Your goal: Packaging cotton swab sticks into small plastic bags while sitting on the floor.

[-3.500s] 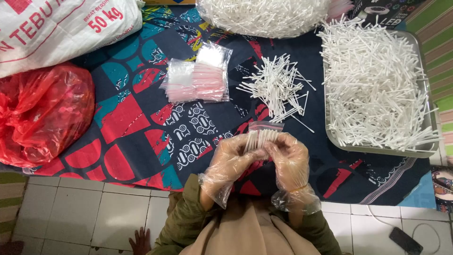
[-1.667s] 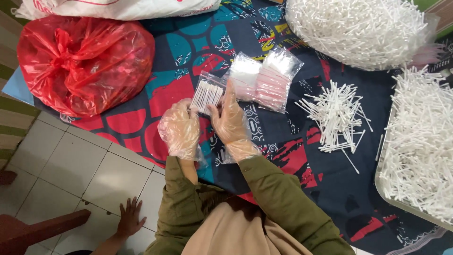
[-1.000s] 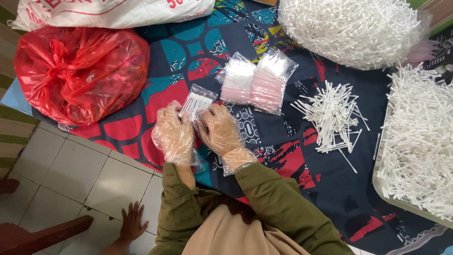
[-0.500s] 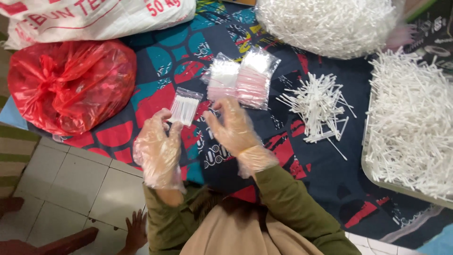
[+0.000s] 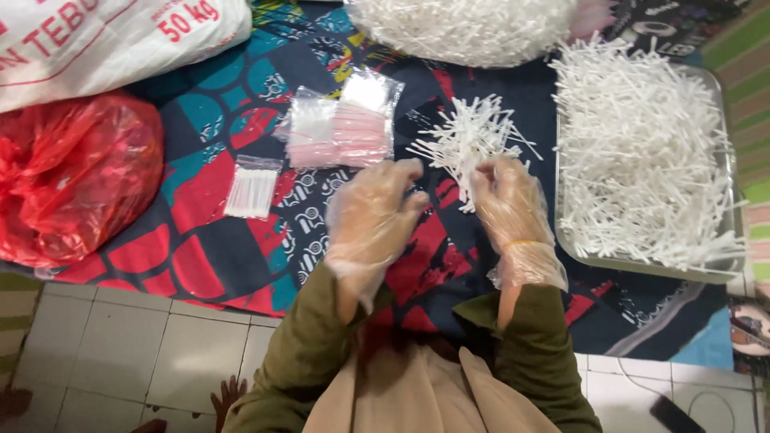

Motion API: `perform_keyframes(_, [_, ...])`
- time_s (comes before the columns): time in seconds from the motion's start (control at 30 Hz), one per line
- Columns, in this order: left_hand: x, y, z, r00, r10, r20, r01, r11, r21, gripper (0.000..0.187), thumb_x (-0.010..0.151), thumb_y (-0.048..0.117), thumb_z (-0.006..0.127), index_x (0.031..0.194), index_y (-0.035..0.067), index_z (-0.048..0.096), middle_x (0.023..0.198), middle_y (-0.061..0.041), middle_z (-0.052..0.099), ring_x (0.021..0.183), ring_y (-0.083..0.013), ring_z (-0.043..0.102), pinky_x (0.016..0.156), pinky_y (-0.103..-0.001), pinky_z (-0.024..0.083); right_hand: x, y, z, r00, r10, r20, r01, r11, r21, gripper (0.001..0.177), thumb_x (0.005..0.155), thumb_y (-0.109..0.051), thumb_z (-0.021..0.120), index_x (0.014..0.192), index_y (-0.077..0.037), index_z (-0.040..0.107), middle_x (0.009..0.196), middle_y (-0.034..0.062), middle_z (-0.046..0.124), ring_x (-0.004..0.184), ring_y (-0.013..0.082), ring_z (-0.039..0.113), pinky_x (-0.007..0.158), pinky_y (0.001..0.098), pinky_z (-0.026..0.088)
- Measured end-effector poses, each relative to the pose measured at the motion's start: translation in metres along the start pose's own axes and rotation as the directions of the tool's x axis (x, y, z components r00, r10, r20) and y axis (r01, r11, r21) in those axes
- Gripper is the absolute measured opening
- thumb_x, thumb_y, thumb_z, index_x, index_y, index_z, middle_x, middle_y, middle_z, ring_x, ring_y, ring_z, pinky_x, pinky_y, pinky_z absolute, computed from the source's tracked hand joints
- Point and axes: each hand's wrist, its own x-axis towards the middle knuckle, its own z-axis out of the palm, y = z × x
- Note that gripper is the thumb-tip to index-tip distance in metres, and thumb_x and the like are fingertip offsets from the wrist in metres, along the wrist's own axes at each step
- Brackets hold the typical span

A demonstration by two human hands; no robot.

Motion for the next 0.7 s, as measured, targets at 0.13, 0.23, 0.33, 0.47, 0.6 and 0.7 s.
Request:
perform_keyframes(0.13, [0.009, 0.014, 0.065, 0.995, -0.006, 0.095, 0.001, 0.999, 0.052, 0.027, 0.081, 0.041, 0.077, 0.103, 0.028, 0.067, 0.086, 0.002, 0.066, 0.085, -0.0275, 0.071, 0.072, -0.044, 0.057, -0.015, 0.039, 0.0, 0.996, 0.092, 0.007, -0.092, 0.995, -0.049, 0.025, 0.096, -0.041, 0.063, 0.111, -0.024, 0.073, 0.103, 0.0057, 0.074, 0.099, 0.0346, 0.072, 0.087, 0.0511, 0.058])
perform_keyframes(0.23, [0.009, 0.015, 0.116, 0.987, 0.017, 0.162, -0.041, 0.989, 0.144, 0.024, 0.077, 0.04, 0.078, 0.094, 0.027, 0.067, 0.083, 0.005, 0.063, 0.084, -0.0227, 0.071, 0.071, -0.039, 0.058, -0.02, 0.057, 0.01, 0.994, 0.109, -0.027, -0.11, 0.994, -0.021, 0.023, 0.093, -0.027, 0.068, 0.115, -0.021, 0.072, 0.101, 0.0076, 0.074, 0.098, 0.0355, 0.073, 0.086, 0.0497, 0.059])
perform_keyframes(0.33, [0.005, 0.021, 0.14, 0.998, 0.068, -0.015, -0.062, 0.966, 0.249, 0.024, 0.07, 0.039, 0.079, 0.081, 0.023, 0.064, 0.071, 0.0, 0.057, 0.071, -0.0242, 0.066, 0.064, -0.042, 0.055, -0.017, 0.069, 0.02, 0.994, 0.113, 0.009, -0.112, 0.99, -0.086, 0.034, 0.093, -0.029, 0.07, 0.126, -0.026, 0.066, 0.105, 0.0065, 0.073, 0.102, 0.0375, 0.072, 0.093, 0.0538, 0.056])
perform_keyframes(0.47, [0.003, 0.021, 0.14, 0.995, 0.089, 0.046, -0.098, 0.958, 0.269, 0.014, 0.075, 0.031, 0.073, 0.077, 0.019, 0.067, 0.067, -0.002, 0.061, 0.068, -0.0261, 0.068, 0.06, -0.041, 0.053, -0.016, 0.061, 0.025, 0.992, 0.116, 0.049, -0.114, 0.992, -0.055, 0.038, 0.094, -0.028, 0.069, 0.131, -0.025, 0.064, 0.108, 0.005, 0.072, 0.106, 0.0349, 0.071, 0.092, 0.0526, 0.057])
perform_keyframes(0.6, [0.012, 0.026, 0.113, 0.956, -0.032, 0.292, 0.009, 0.997, 0.082, 0.021, 0.087, 0.017, 0.056, 0.096, 0.01, 0.073, 0.082, -0.015, 0.073, 0.069, -0.0385, 0.067, 0.064, -0.05, 0.052, -0.018, 0.048, 0.028, 0.993, 0.089, 0.079, -0.086, 0.996, -0.035, 0.035, 0.092, -0.028, 0.072, 0.126, -0.025, 0.066, 0.106, 0.0024, 0.073, 0.106, 0.0319, 0.072, 0.089, 0.0511, 0.058])
perform_keyframes(0.7, [0.009, 0.019, 0.1, 0.966, -0.098, 0.24, 0.085, 0.994, 0.063, 0.018, 0.082, 0.022, 0.063, 0.09, 0.012, 0.075, 0.078, -0.012, 0.074, 0.068, -0.0377, 0.067, 0.065, -0.048, 0.052, -0.024, 0.041, 0.023, 0.998, 0.024, 0.059, -0.025, 1.0, 0.012, 0.036, 0.092, -0.023, 0.074, 0.126, -0.017, 0.067, 0.104, 0.0074, 0.072, 0.103, 0.0358, 0.072, 0.084, 0.0533, 0.058])
